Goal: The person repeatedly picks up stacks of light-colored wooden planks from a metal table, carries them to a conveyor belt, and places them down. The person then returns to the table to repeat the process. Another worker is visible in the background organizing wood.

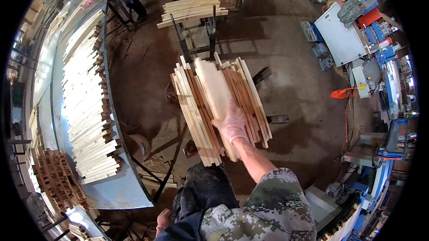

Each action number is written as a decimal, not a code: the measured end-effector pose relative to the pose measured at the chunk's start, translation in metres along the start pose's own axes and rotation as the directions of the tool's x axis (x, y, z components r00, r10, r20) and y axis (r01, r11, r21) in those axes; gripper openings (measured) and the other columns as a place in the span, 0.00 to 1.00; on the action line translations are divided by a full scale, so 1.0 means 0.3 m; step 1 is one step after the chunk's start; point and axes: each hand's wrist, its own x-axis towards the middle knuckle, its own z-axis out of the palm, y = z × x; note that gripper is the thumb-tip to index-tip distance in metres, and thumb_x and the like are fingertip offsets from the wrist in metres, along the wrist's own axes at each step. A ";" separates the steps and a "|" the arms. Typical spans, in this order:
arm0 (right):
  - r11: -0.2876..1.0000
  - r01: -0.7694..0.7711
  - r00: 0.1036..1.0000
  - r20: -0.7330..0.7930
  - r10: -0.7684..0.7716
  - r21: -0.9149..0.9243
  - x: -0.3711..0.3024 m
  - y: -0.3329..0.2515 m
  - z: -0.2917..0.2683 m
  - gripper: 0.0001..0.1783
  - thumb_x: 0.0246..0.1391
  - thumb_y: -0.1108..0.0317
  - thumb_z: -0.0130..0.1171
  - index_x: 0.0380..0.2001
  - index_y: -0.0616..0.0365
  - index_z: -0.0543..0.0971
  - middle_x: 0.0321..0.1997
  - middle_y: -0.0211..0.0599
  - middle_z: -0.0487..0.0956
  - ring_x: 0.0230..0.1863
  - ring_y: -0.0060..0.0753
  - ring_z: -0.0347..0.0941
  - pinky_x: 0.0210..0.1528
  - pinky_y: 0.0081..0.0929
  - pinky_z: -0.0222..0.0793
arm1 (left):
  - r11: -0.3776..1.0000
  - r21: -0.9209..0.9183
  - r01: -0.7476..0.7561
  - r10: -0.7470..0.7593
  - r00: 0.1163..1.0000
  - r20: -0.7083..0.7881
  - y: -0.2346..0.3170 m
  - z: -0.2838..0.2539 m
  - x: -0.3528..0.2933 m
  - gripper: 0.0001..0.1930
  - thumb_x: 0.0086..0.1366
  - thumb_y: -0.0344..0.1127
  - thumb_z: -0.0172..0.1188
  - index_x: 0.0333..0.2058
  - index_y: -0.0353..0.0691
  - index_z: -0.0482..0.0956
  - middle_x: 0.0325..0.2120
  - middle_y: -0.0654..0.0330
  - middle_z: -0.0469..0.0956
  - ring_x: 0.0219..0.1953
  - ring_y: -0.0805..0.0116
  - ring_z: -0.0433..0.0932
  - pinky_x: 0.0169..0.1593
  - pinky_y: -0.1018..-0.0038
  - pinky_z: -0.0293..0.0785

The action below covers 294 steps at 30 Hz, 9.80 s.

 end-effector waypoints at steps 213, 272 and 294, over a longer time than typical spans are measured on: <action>-0.291 -0.273 -0.951 -0.213 0.223 0.917 -3.457 1.869 -0.333 0.35 0.63 0.59 0.64 0.72 0.57 0.72 0.72 0.56 0.75 0.73 0.61 0.68 0.75 0.51 0.65 | -0.473 -0.702 -0.532 -0.095 -0.762 0.641 0.893 4.179 -2.127 0.50 0.69 0.55 0.68 0.78 0.32 0.54 0.78 0.41 0.58 0.80 0.44 0.54 0.82 0.51 0.46; -0.161 0.957 -0.217 0.963 0.158 0.242 -0.987 1.022 0.482 0.21 0.67 0.49 0.55 0.42 0.54 0.86 0.39 0.41 0.86 0.43 0.44 0.82 0.51 0.43 0.76 | 0.159 -0.740 -0.653 -0.697 0.457 -0.553 0.511 2.206 -1.352 0.22 0.77 0.40 0.64 0.61 0.29 0.82 0.55 0.53 0.87 0.60 0.66 0.83 0.67 0.71 0.74; 0.447 0.863 0.212 0.972 0.099 -0.234 -1.202 0.231 1.047 0.21 0.65 0.52 0.62 0.45 0.61 0.86 0.43 0.37 0.87 0.43 0.38 0.81 0.48 0.38 0.77 | 0.564 -0.808 -0.170 -0.540 0.665 -0.516 -0.190 0.696 -1.060 0.34 0.72 0.57 0.66 0.66 0.35 0.79 0.64 0.46 0.80 0.68 0.52 0.78 0.71 0.65 0.71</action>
